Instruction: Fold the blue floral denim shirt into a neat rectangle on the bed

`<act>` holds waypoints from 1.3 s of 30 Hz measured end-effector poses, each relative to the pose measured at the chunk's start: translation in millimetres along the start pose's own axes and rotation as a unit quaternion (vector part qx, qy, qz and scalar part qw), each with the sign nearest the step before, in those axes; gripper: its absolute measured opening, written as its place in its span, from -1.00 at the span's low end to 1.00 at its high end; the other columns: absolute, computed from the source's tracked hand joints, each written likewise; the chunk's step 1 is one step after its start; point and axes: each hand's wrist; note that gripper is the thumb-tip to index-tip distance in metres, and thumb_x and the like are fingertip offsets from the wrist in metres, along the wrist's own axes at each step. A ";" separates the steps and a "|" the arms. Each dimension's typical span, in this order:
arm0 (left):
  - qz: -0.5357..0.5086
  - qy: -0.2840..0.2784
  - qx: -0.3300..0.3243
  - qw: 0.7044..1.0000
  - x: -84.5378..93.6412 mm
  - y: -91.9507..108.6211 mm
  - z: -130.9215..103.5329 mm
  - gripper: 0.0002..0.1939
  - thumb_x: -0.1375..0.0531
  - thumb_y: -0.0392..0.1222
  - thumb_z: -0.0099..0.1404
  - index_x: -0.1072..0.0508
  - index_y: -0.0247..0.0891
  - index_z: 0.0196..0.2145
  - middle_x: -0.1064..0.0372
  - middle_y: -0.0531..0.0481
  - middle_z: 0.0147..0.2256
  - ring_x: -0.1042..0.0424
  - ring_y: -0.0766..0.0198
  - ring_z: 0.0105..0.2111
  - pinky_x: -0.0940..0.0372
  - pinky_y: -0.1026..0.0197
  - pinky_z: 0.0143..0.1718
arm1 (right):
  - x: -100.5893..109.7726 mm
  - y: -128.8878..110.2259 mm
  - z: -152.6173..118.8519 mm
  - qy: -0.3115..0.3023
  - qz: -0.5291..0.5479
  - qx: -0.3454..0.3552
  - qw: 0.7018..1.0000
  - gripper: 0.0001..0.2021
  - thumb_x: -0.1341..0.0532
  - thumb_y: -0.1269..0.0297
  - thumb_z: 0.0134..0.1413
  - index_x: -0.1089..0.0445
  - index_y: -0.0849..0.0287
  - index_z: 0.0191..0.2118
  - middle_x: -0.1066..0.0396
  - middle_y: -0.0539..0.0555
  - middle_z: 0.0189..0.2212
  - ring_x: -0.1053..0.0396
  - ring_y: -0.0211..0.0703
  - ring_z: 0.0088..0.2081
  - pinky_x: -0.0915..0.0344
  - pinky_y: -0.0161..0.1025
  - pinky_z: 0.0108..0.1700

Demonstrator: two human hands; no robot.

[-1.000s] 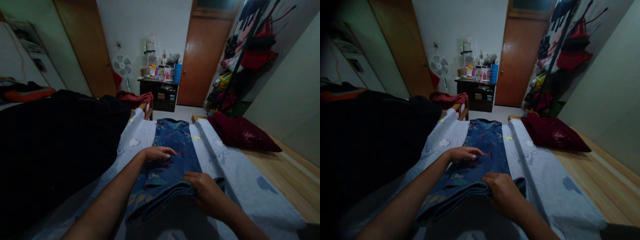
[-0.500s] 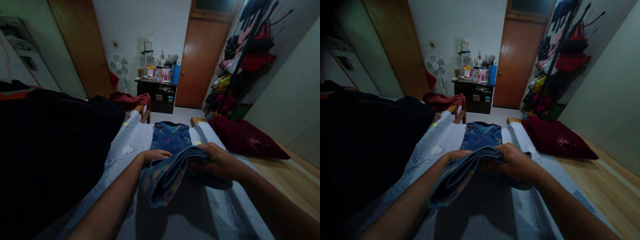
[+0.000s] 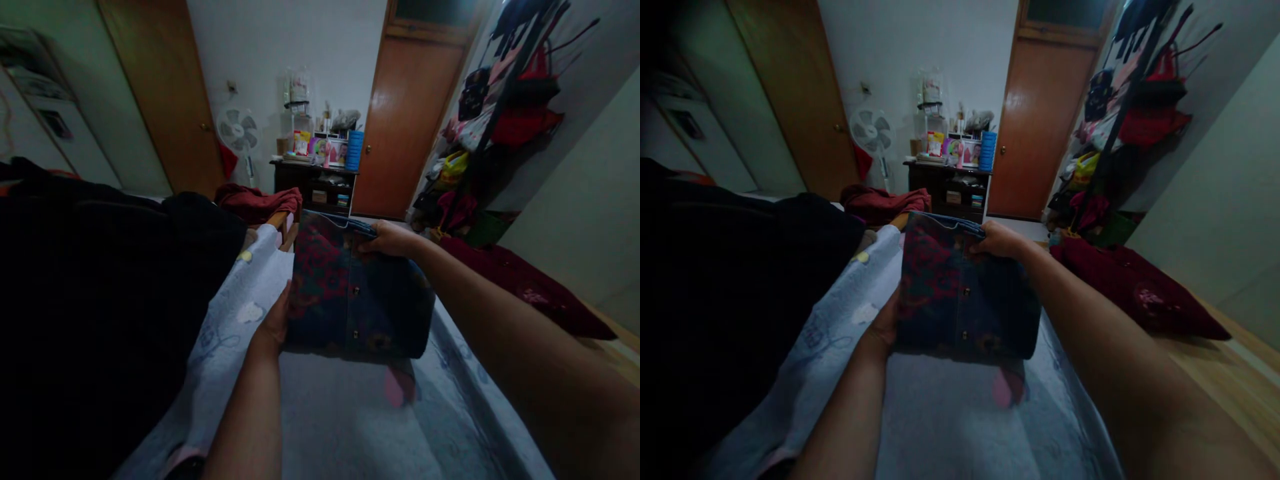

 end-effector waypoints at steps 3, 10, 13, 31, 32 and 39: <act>-0.085 -0.028 0.006 0.996 -0.1 1.7 -2.9 -0.15 -0.08 0.41 0.18 -0.27 -0.28 0.20 -0.48 -0.19 -0.02 -0.43 -0.05 0.03 -0.33 -0.08 0.05 | -1.5 15.5 33.9 0.010 -0.081 -0.016 0.997 -0.77 -0.24 0.46 0.06 -0.51 0.20 -0.13 -0.56 0.02 -0.26 -0.48 -0.23 -0.31 -0.35 -0.38 -0.27; 0.014 -0.026 0.002 1.000 1.4 -10.5 10.8 -0.29 -0.35 0.01 0.06 -0.33 -0.29 0.12 -0.50 -0.17 -0.05 -0.48 -0.02 -0.07 -0.35 -0.02 -0.01 | -23.1 51.2 91.6 0.023 -0.241 -0.036 0.970 -0.78 -0.24 0.35 0.07 -0.53 0.17 -0.14 -0.56 0.01 -0.31 -0.47 -0.23 -0.31 -0.25 -0.43 -0.33; 0.136 0.065 -0.052 0.987 0.0 -20.5 25.1 -0.40 -0.33 -0.13 0.06 -0.35 -0.31 0.06 -0.48 -0.18 -0.04 -0.46 0.01 -0.05 -0.30 0.01 0.04 | -34.2 63.8 107.9 0.032 -0.277 -0.055 0.959 -0.76 -0.25 0.31 0.07 -0.53 0.18 -0.12 -0.55 0.06 -0.27 -0.47 -0.20 -0.27 -0.24 -0.42 -0.30; 0.330 0.202 -0.062 0.920 -14.6 -26.3 32.9 -0.45 -0.24 -0.20 0.18 -0.23 -0.25 0.11 -0.41 -0.24 0.02 -0.42 0.00 0.01 -0.24 0.04 0.04 | -107.1 112.7 124.7 0.220 -0.333 -0.149 0.905 -0.36 -0.19 0.02 0.15 -0.09 0.20 0.26 -0.09 0.33 0.26 0.03 0.21 0.27 0.30 0.26 0.26; 0.338 0.200 -0.060 0.918 -14.9 -25.5 32.7 -0.46 -0.23 -0.22 0.19 -0.22 -0.26 0.12 -0.41 -0.25 0.02 -0.43 0.00 0.00 -0.25 0.05 0.03 | -109.0 112.2 120.4 0.232 -0.328 -0.157 0.902 -0.33 -0.19 0.01 0.14 -0.05 0.20 0.29 -0.04 0.33 0.28 0.06 0.21 0.28 0.31 0.26 0.26; 0.385 0.197 -0.044 0.901 -20.8 -17.9 28.6 -0.47 -0.15 -0.29 0.23 -0.17 -0.26 0.15 -0.38 -0.28 0.04 -0.41 -0.03 0.02 -0.24 0.05 0.02 | -124.5 103.5 84.6 0.120 -0.251 -0.126 0.952 -0.41 0.01 -0.14 0.22 -0.13 0.04 0.27 -0.06 0.25 0.28 -0.01 0.22 0.25 0.11 0.29 0.21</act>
Point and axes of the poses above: each hand's wrist, its own z-axis towards the middle knuckle, its own x-axis out of the back of the hand, y = z × x
